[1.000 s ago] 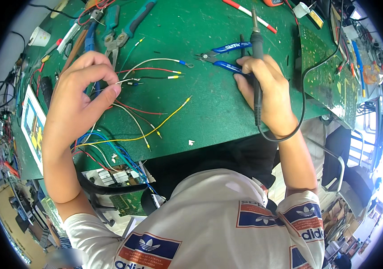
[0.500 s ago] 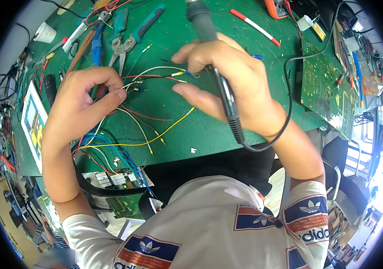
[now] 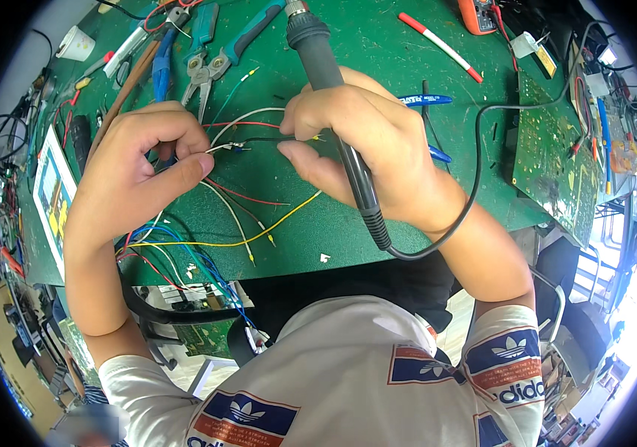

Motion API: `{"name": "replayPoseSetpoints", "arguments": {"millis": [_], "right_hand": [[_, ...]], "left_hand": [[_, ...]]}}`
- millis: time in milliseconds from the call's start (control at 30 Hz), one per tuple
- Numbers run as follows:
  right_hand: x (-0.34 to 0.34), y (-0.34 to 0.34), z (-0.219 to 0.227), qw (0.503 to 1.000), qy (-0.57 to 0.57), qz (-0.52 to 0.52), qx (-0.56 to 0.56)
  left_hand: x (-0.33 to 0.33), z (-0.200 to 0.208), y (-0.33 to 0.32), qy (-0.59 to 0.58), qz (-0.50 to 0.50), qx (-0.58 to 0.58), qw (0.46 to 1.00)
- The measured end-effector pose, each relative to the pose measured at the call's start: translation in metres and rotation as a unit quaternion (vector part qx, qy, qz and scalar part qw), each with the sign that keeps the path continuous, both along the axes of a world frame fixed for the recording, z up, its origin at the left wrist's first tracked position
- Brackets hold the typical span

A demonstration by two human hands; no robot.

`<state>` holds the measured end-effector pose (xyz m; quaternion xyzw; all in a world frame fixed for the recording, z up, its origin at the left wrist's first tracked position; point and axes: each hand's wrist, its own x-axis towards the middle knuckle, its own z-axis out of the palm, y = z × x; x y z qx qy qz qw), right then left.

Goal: The person joins wires together using a soldering iron and wire cutters. They trim a wire with the cutters, apply solder to a connection point, and then slide a black tube over a joint.

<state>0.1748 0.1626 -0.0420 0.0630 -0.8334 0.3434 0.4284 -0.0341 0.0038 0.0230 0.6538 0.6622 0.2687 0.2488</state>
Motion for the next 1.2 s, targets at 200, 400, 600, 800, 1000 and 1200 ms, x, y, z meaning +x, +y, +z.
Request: {"name": "replayPoseSetpoints", "arguments": {"millis": [200,400,600,800,1000,1200], "right_hand": [[-0.002,-0.002,-0.005,1.000,0.008,0.003,-0.017],[0.003,-0.003,-0.007,0.998,-0.036,-0.021,-0.049],[0.004,-0.005,-0.005,0.995,-0.021,0.009,-0.093],[0.009,-0.002,0.001,0.996,-0.046,0.055,-0.060],[0.004,-0.006,-0.003,0.993,0.004,0.057,-0.102],[0.003,-0.004,-0.002,0.996,0.008,0.038,-0.082]], "left_hand": [[0.001,0.006,0.002,0.010,0.030,-0.072,0.997],[-0.003,0.008,0.003,-0.070,-0.036,-0.098,0.992],[-0.003,0.003,0.001,-0.116,-0.085,-0.076,0.987],[0.003,0.000,-0.001,-0.068,-0.068,-0.062,0.993],[0.000,-0.001,0.000,-0.055,-0.076,-0.056,0.994],[-0.002,-0.002,0.002,-0.067,-0.079,-0.035,0.994]]}}
